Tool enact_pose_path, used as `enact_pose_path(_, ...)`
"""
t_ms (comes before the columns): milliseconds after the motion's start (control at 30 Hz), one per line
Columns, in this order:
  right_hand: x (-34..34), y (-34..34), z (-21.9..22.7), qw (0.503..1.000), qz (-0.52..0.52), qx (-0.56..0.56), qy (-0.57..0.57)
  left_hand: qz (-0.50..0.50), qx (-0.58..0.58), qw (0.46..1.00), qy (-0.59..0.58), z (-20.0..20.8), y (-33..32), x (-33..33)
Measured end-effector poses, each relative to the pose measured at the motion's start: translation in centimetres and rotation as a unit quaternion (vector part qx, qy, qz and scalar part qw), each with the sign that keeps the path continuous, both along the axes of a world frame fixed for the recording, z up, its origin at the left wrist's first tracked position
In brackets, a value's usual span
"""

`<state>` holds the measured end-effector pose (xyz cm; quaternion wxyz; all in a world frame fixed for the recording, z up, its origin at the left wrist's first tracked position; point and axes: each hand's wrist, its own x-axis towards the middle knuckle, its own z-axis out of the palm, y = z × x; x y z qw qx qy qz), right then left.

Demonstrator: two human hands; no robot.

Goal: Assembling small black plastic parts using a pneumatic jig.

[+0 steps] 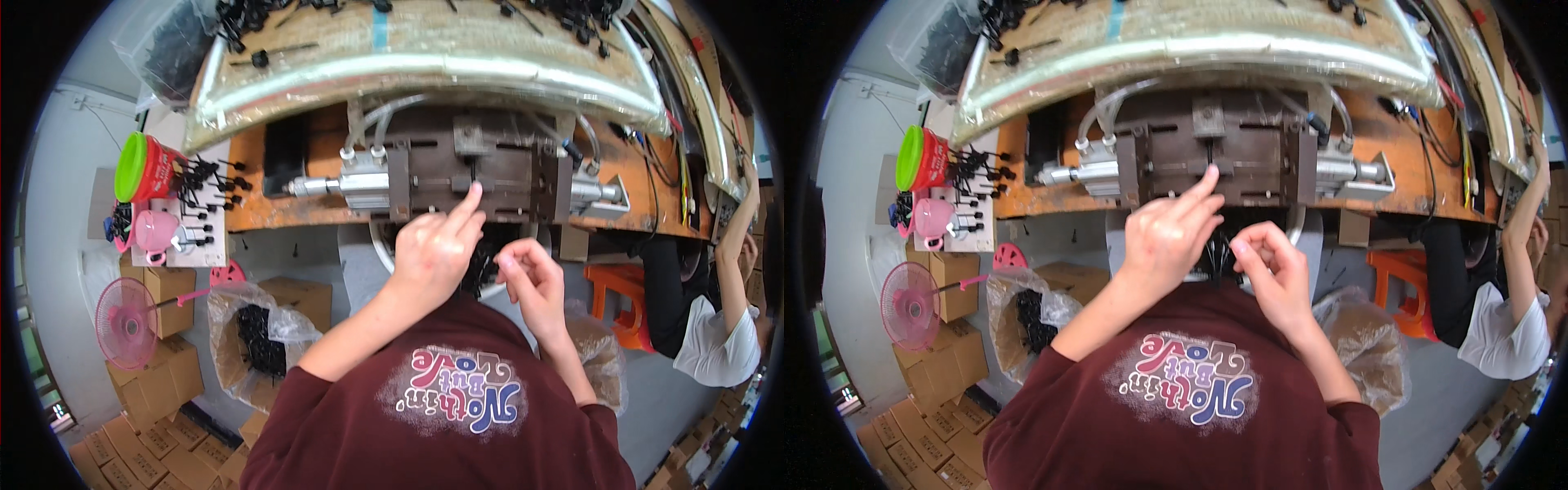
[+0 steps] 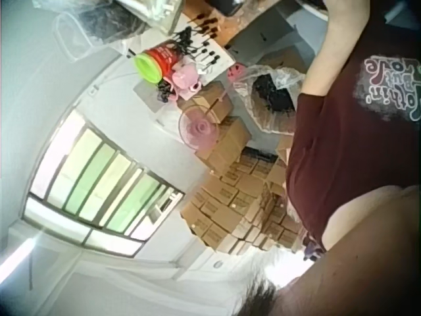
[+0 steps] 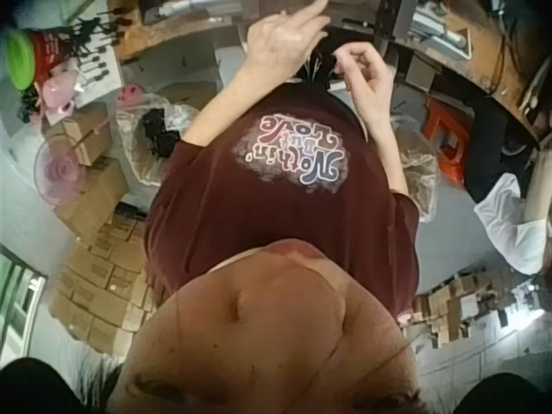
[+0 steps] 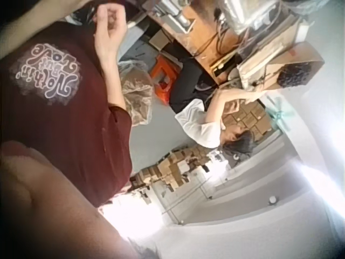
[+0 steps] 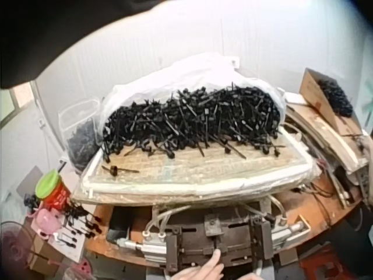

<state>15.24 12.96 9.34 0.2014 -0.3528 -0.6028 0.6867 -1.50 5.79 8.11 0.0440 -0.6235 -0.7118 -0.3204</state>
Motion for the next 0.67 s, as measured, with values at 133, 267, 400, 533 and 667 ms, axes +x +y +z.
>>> enact_pose_path(133,-1.5,1.0,1.6,0.968,-0.005,0.252,0.004,-0.002,0.002,1.0,-0.005,0.2,-0.2,-0.1)
enact_pose_path(267,-5.2,3.4,6.0,0.924,-0.002,0.377,0.062,-0.018,0.033,0.999,-0.004,-0.9,-0.2,-0.4)
enact_pose_path(400,-12.3,7.4,9.5,0.875,-0.026,0.47,0.111,-0.031,0.026,0.999,0.007,-0.9,-0.3,-0.5)
enact_pose_path(533,-20.5,12.9,10.7,0.795,-0.04,0.599,0.087,-0.056,0.019,0.997,-0.043,0.1,-1.5,-0.5)
enact_pose_path(667,-27.1,16.2,11.2,0.718,-0.061,0.693,-0.018,-0.124,0.035,0.988,-0.085,0.2,-2.8,-1.4)
